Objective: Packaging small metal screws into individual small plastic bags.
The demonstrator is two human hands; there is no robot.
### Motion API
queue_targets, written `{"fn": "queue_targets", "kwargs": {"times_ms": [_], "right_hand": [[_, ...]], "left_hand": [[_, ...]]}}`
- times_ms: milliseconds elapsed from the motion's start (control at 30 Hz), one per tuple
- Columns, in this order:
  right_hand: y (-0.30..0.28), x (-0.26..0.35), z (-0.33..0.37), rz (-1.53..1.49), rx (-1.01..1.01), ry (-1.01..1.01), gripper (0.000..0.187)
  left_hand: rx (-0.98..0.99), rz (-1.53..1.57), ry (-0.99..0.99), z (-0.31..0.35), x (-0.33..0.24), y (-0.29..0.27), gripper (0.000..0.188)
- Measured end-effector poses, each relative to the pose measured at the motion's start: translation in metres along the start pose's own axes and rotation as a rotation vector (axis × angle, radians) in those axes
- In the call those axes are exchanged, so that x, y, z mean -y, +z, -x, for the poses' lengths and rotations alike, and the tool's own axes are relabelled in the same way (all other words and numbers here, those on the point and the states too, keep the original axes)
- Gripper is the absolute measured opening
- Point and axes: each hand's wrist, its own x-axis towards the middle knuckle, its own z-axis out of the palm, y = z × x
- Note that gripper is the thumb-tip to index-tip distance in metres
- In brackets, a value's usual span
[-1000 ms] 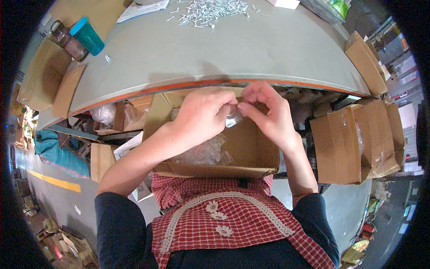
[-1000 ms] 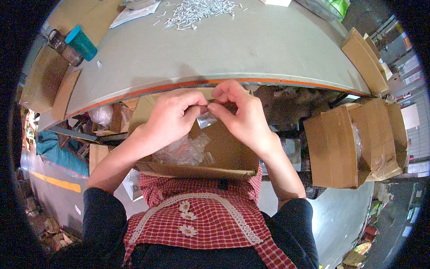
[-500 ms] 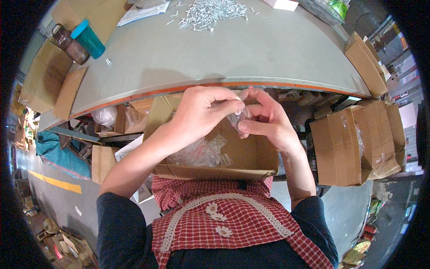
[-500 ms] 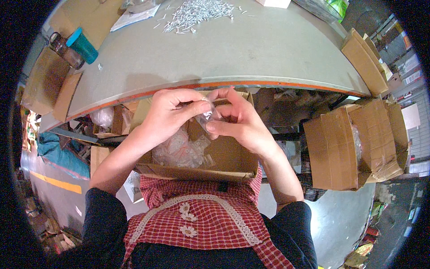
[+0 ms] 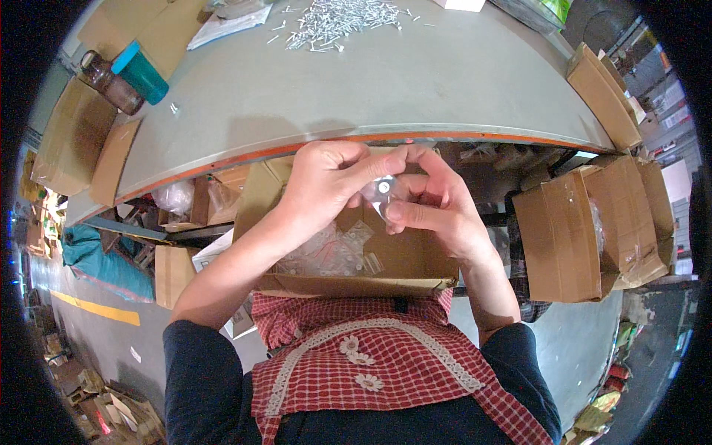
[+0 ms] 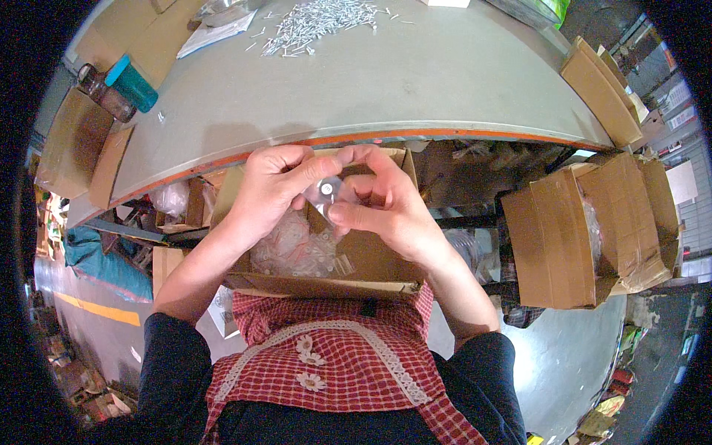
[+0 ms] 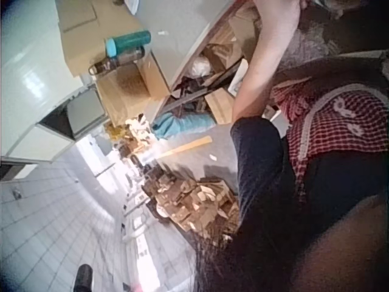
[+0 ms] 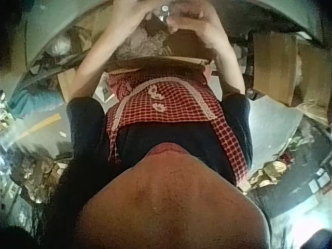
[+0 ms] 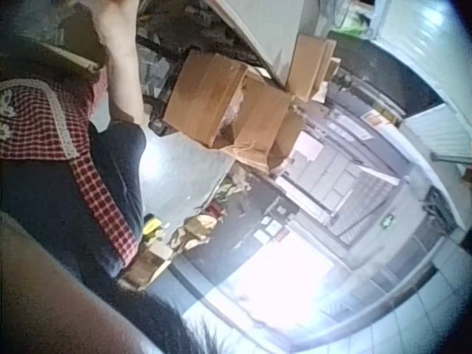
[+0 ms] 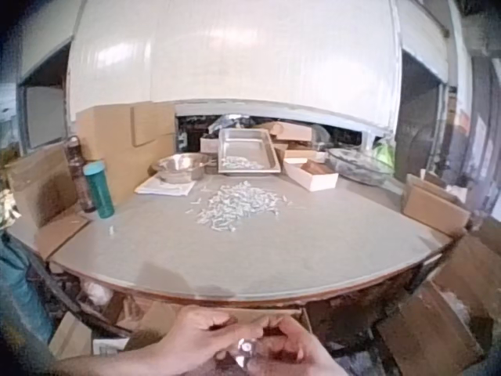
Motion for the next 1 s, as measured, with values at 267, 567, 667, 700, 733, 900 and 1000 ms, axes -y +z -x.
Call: {"fn": "queue_targets", "kwargs": {"times_ms": [267,567,667,700,733,900,1000], "right_hand": [[0.004,-0.007,-0.005,-0.064,-0.101,-0.009,0.054],[0.003,-0.002,0.002,-0.070,-0.024,0.007,0.054],[-0.002,-0.007,-0.005,-0.028,-0.177,-0.088,0.044],[-0.005,-0.008,-0.004,-0.027,-0.178,-0.087,0.044],[-0.007,-0.008,-0.004,-0.006,-0.188,-0.091,0.040],[-0.017,-0.004,-0.003,0.032,-0.191,-0.129,0.035],[-0.012,0.009,-0.001,0.263,-0.197,-0.343,0.036]], "left_hand": [[0.034,0.152,0.223,0.003,0.012,0.001,0.018],[-0.003,0.085,0.093,0.003,0.000,-0.003,0.019],[-0.005,0.158,0.206,0.001,0.007,0.002,0.018],[-0.014,0.203,0.277,0.001,0.009,0.003,0.017],[-0.015,0.204,0.277,0.002,0.010,0.002,0.017],[-0.150,-0.352,0.457,0.017,-0.007,-0.002,0.016],[-0.169,-0.572,0.538,0.021,-0.012,-0.003,0.022]]}}
